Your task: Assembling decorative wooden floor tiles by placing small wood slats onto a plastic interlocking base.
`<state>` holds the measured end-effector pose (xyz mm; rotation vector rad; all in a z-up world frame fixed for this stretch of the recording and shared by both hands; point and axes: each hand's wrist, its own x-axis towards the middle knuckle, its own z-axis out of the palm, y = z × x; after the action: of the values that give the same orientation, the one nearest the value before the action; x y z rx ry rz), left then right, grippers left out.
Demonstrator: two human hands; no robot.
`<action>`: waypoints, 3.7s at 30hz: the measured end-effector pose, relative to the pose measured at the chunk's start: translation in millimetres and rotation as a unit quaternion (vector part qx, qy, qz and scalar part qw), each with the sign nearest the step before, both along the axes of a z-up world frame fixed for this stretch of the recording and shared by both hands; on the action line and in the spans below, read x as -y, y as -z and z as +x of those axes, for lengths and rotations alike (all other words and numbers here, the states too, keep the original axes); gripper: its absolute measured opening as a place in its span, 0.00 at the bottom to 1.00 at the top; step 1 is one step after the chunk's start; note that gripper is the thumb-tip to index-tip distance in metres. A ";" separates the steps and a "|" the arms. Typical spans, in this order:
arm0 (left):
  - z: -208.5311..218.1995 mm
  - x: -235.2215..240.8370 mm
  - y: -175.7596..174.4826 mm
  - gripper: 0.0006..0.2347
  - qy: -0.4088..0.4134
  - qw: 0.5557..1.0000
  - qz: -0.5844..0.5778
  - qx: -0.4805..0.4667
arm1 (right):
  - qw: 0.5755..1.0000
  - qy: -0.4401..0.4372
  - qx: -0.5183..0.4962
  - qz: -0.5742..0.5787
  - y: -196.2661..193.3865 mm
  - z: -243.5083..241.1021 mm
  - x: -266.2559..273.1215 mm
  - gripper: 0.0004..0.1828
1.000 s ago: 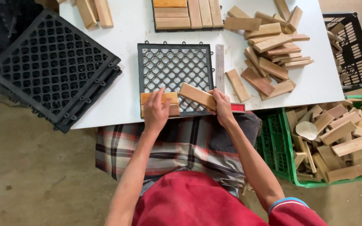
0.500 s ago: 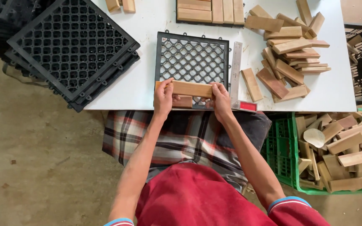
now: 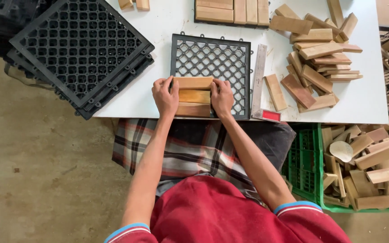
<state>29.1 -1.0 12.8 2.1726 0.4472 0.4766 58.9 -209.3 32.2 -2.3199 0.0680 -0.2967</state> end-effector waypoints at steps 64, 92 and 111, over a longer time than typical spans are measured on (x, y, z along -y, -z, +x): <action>0.9 7.2 -10.5 0.16 0.032 0.977 0.182 0.109 | 0.889 0.071 -0.012 0.452 -96.8 2.0 197.4 0.20; -47.5 118.9 -78.2 0.12 0.279 0.922 -0.258 -0.079 | 0.848 0.034 -0.219 0.482 -51.8 -65.4 144.6 0.15; -39.3 139.4 -48.4 0.16 0.240 0.916 -0.288 -0.145 | 0.789 0.067 -0.211 0.574 -77.4 -94.6 65.5 0.19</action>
<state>-10.2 -140.3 61.2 1.6840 0.1626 -0.2374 -35.7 -274.8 109.6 -1.1058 0.4922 0.1908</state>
